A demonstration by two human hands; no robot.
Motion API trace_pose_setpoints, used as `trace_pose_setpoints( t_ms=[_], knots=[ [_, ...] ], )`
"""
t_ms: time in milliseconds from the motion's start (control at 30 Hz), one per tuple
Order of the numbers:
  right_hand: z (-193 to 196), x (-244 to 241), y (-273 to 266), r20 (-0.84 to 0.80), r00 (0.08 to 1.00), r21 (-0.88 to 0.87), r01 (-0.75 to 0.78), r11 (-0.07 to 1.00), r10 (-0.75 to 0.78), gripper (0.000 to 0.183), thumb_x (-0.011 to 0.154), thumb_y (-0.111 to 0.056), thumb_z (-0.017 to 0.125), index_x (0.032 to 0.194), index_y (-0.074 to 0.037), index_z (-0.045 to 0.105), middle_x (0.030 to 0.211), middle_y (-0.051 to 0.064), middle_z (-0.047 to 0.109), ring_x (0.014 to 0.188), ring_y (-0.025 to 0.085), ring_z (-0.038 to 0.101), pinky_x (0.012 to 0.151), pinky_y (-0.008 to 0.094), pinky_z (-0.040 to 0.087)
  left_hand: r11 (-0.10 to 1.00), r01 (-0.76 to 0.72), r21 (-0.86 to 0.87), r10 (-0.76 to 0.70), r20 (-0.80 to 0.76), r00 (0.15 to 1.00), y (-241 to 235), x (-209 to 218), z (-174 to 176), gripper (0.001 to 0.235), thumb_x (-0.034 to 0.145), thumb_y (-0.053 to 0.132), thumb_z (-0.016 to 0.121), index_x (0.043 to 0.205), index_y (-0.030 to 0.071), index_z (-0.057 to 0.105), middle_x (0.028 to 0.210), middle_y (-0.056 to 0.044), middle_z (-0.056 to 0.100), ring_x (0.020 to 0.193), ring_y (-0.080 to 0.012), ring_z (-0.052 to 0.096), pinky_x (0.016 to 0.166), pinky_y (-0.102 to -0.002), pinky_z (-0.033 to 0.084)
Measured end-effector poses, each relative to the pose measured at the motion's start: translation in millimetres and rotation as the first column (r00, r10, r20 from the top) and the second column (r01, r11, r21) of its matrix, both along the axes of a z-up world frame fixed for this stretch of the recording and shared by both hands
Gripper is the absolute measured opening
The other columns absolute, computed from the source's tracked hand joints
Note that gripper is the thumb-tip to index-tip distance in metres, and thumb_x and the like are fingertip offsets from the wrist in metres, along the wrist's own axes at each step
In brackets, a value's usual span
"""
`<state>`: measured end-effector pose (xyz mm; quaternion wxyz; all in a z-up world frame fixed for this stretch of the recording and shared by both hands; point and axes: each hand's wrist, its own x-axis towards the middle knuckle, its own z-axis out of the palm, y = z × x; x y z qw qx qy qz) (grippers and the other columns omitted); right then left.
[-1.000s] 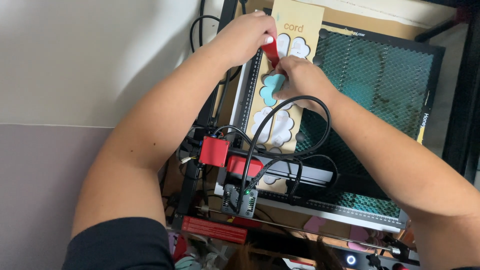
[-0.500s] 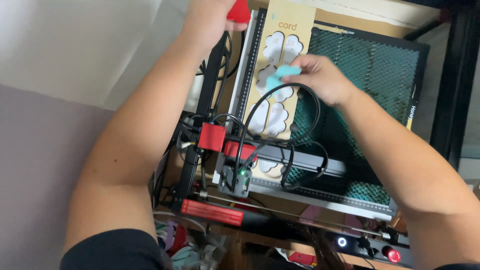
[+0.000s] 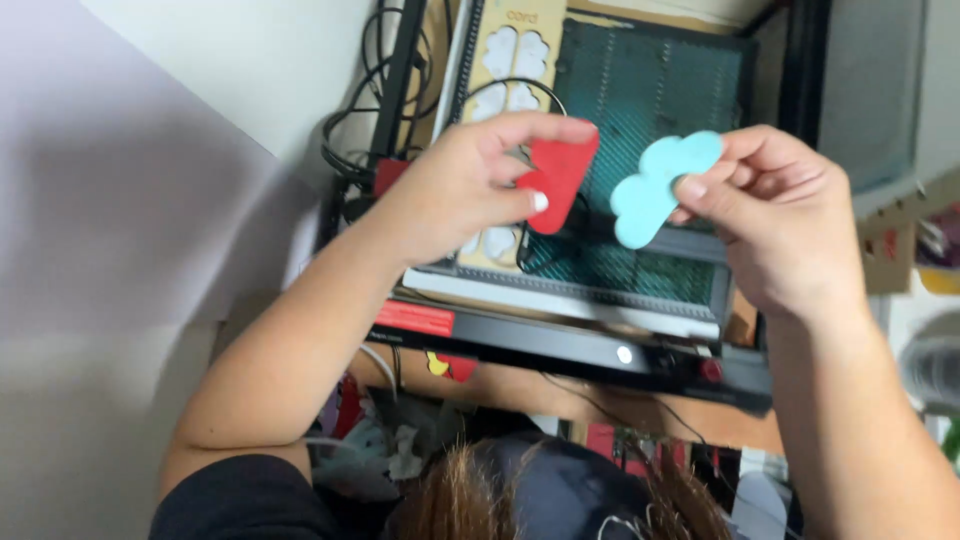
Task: The person assembles small flower-shaped decorative pieces by placing them onto a cardboard backing inside a 3D printer enclosure. They handle multiple colored pieces, align them in rows, and occasionally refer to a printed list on the desk.
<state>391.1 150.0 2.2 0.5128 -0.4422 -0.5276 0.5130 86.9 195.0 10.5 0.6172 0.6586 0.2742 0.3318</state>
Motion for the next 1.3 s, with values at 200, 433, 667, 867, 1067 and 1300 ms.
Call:
trace_pose_setpoints(
  t_ms=[200,433,667,867,1067,1300],
  knots=[
    [32.6,10.9,-114.9,0.124,0.98,-0.007,0.157,0.988,-0.155,0.027,0.094,-0.003,0.085,0.114,-0.006,0.067,0.101,0.009,0.079,0.086,0.013,0.077,0.08,0.021,0.066,0.983,0.089,-0.158,-0.101,-0.069,0.993,-113.6,58.3,50.4,0.062,0.095,-0.008,0.062,0.151,0.018,0.059,0.113,-0.006,0.085,0.095,-0.0078,0.077,0.084,-0.019,0.06],
    [29.7,69.3,-209.3,0.142,0.967,0.069,0.205,0.976,-0.213,0.036,0.092,0.004,0.085,0.121,-0.005,0.066,0.104,0.01,0.077,0.088,0.013,0.077,0.086,0.022,0.07,0.987,0.143,-0.078,-0.145,-0.026,0.989,-190.4,89.2,72.2,0.07,0.095,-0.01,0.054,0.159,0.018,0.047,0.163,-0.004,0.059,0.123,-0.0159,0.075,0.096,-0.026,0.066],
    [10.7,77.4,-263.5,0.002,0.979,-0.004,0.205,0.979,-0.205,0.038,0.089,0.004,0.083,0.123,-0.005,0.068,0.104,0.01,0.078,0.088,0.012,0.077,0.089,0.022,0.07,0.972,0.184,-0.148,-0.179,0.046,0.983,-236.1,110.6,49.8,0.073,0.096,-0.012,0.054,0.163,0.017,0.045,0.156,-0.01,0.065,0.122,-0.0162,0.076,0.097,-0.026,0.068],
    [-99.0,62.0,-287.7,0.157,0.979,-0.203,0.16,0.966,-0.129,0.031,0.091,0.001,0.085,0.118,-0.002,0.071,0.087,0.007,0.074,0.081,0.011,0.073,0.082,0.024,0.063,0.949,0.096,-0.3,-0.048,0.164,0.985,-288.0,156.1,-136.1,0.058,0.113,0.007,0.055,0.169,0.017,0.04,0.153,-0.012,0.058,0.132,-0.0222,0.063,0.11,-0.034,0.055],
    [-242.4,62.6,-353.0,0.152,0.988,-0.575,0.06,0.816,0.035,0.029,0.093,-0.009,0.085,0.115,0.006,0.074,0.081,0.018,0.076,0.071,0.02,0.075,0.068,0.035,0.063,0.722,-0.096,-0.685,0.173,0.045,0.984,-360.1,157.4,-324.7,0.052,0.109,0.0,0.054,0.16,0.006,0.046,0.116,-0.034,0.063,0.091,-0.0421,0.077,0.076,-0.046,0.073],
    [-266.3,85.0,-367.3,0.222,0.972,-0.68,0.094,0.727,0.082,0.031,0.097,-0.01,0.079,0.124,0.005,0.073,0.1,0.016,0.08,0.086,0.022,0.078,0.078,0.034,0.065,0.662,-0.748,-0.045,0.607,-0.553,0.57,-269.0,29.2,-386.1,0.046,0.098,0.016,0.078,0.142,0.018,0.065,0.132,-0.016,0.071,0.131,-0.0355,0.067,0.11,-0.049,0.055]
  ],
)
